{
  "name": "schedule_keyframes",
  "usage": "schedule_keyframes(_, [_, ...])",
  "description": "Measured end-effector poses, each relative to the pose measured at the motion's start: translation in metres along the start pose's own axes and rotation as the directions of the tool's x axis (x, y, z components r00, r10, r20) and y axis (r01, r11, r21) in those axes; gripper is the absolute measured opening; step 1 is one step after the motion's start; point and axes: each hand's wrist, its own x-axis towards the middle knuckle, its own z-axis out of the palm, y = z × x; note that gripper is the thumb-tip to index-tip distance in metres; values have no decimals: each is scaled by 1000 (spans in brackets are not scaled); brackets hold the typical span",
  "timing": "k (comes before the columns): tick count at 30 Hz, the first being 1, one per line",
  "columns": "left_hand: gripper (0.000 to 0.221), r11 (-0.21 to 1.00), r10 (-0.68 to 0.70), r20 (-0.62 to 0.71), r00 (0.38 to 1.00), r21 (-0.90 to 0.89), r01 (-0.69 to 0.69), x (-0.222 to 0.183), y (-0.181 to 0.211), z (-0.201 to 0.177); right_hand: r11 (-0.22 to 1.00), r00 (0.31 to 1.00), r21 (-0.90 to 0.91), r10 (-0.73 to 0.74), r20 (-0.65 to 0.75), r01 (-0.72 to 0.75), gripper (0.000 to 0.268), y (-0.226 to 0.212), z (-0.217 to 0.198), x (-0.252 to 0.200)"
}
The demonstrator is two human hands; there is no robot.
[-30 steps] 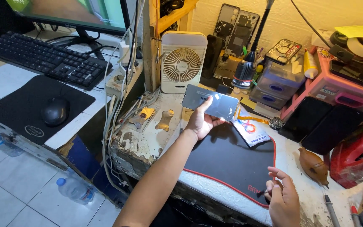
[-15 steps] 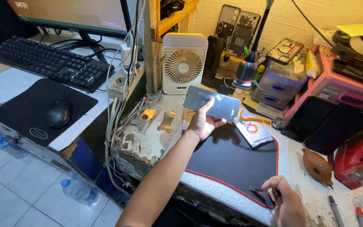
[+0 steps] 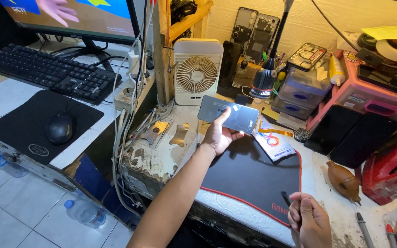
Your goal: Preparing a replacement mobile phone screen by peeling off protective plastic films and inspecting the flex cables.
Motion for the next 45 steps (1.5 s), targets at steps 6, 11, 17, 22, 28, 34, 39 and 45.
schedule_keyframes(6, [56, 1000, 1, 17, 1000, 11, -1, -1, 0, -1, 996, 989, -75, 35, -144, -46, 54, 3, -5, -5])
schedule_keyframes(11, [57, 1000, -4, 5, 1000, 9, 4, -1, 1, 0, 994, 976, -112, -22, -218, -2, 60, 7, -8, -3])
schedule_keyframes(17, [50, 1000, -1, -3, 1000, -4, 1, 0, 1, -1, 993, 988, -92, -92, -127, 80, 25, -9, 9, -6])
schedule_keyframes(22, [50, 1000, -13, -9, 1000, 1, 13, -1, 1, -1, 985, 985, 24, -170, -13, 170, 18, 8, -2, 1])
schedule_keyframes(28, [54, 1000, -11, -28, 1000, 12, 11, -2, 3, 2, 956, 989, -264, -143, -42, 127, 35, -37, 29, -17])
schedule_keyframes(34, [49, 1000, -7, -8, 1000, 10, 7, -3, 2, 1, 962, 977, -173, -213, -8, 209, 77, -47, 40, -17])
schedule_keyframes(39, [48, 1000, -12, -11, 1000, 15, 12, -4, 4, 3, 982, 980, -116, -164, -114, 151, 87, -49, 44, -18])
schedule_keyframes(45, [47, 1000, -10, 17, 1000, 9, 10, -1, 2, -1, 981, 958, -47, -193, -211, 188, 80, -31, 33, -9])
